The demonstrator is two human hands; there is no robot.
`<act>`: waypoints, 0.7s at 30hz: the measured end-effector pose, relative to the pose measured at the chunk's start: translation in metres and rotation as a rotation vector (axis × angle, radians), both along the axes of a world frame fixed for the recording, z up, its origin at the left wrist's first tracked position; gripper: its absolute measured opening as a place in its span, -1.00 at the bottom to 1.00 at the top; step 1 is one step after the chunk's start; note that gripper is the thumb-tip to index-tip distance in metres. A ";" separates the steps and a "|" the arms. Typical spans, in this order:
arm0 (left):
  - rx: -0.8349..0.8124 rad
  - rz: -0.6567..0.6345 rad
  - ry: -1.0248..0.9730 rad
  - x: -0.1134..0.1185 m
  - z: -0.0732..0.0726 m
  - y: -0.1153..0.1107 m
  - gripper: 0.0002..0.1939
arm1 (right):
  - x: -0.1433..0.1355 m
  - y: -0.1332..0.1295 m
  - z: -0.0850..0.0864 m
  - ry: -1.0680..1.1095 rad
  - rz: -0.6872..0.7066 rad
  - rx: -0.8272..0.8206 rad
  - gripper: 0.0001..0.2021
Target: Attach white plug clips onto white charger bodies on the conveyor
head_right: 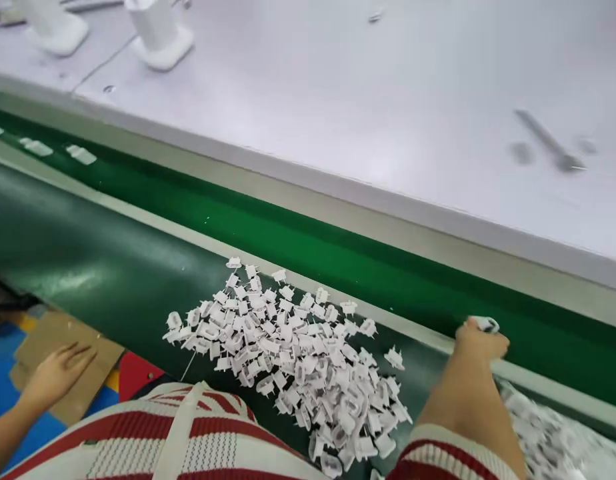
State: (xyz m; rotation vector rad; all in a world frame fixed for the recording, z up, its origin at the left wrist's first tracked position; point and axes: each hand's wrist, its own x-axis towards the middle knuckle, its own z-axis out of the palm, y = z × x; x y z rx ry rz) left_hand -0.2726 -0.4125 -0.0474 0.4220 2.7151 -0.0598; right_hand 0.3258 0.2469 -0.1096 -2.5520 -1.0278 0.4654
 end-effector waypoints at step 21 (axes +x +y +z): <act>0.937 -0.461 -0.806 -0.036 -0.031 0.161 -0.42 | -0.472 -0.370 0.027 0.637 1.748 -0.046 -0.65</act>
